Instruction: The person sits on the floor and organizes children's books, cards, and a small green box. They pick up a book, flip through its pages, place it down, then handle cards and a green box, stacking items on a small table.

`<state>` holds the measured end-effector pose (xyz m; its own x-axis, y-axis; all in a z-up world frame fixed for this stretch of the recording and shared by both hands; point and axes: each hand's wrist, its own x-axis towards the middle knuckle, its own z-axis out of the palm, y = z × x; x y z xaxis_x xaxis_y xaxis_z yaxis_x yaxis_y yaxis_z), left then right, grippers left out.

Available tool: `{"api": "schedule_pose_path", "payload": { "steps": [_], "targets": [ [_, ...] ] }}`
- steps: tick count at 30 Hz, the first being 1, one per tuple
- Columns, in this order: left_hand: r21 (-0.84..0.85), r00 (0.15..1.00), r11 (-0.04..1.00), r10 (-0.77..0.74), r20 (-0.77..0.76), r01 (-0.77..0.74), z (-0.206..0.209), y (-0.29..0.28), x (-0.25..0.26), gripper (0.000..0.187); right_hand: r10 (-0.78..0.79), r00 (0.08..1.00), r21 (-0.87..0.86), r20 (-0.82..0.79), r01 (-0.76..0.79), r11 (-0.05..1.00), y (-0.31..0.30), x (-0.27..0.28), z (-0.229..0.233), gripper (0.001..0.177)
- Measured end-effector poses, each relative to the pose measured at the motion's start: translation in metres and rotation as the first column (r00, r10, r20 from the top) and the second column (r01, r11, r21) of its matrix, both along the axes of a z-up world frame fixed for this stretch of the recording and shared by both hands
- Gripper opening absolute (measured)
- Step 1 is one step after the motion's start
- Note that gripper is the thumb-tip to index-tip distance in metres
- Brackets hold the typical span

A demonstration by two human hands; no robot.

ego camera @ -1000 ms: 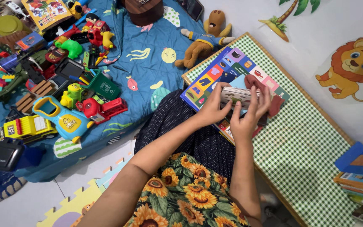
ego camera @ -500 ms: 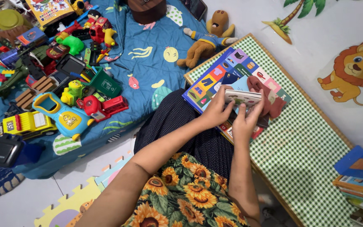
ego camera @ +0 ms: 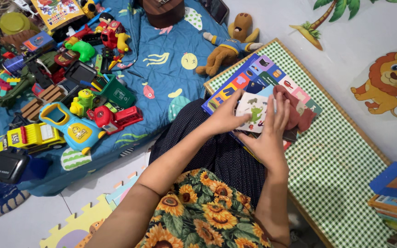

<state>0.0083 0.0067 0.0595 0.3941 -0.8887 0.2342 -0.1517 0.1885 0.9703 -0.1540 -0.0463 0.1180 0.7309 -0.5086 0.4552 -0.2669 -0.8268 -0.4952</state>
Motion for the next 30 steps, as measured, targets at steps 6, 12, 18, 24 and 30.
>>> {"api": "schedule_pose_path", "payload": {
  "steps": [6, 12, 18, 24, 30],
  "targets": [
    [0.035, 0.988, 0.988, -0.15, -0.024, 0.15, -0.007, 0.008, 0.003, 0.057, -0.01, 0.995, 0.045, -0.1, 0.014, 0.999, 0.002, 0.005, 0.004, 0.119],
    [-0.197, 0.376, 0.837, -0.423, -0.825, 0.51, -0.039, 0.009, 0.003, 0.067, 0.122, 0.991, 0.214, 0.058, -0.131, 0.968, 0.006, 0.005, 0.012, 0.109],
    [-0.265, 0.285, 0.845, -0.426, -0.859, 0.465, -0.051, 0.013, -0.007, 0.075, 0.246, 0.969, 0.375, 0.04, -0.243, 0.895, 0.002, 0.005, 0.012, 0.121],
    [-0.362, 0.232, 0.862, -0.457, -0.859, 0.355, -0.033, 0.03, 0.011, 0.091, -0.11, 0.991, 0.046, 0.07, 0.107, 0.993, -0.07, -0.007, -0.028, 0.082],
    [-0.385, 0.219, 0.876, -0.452, -0.865, 0.29, -0.024, 0.032, 0.017, 0.091, -0.422, 0.87, -0.014, -0.255, 0.433, 0.901, -0.129, 0.003, -0.067, 0.043]
  ]
}}
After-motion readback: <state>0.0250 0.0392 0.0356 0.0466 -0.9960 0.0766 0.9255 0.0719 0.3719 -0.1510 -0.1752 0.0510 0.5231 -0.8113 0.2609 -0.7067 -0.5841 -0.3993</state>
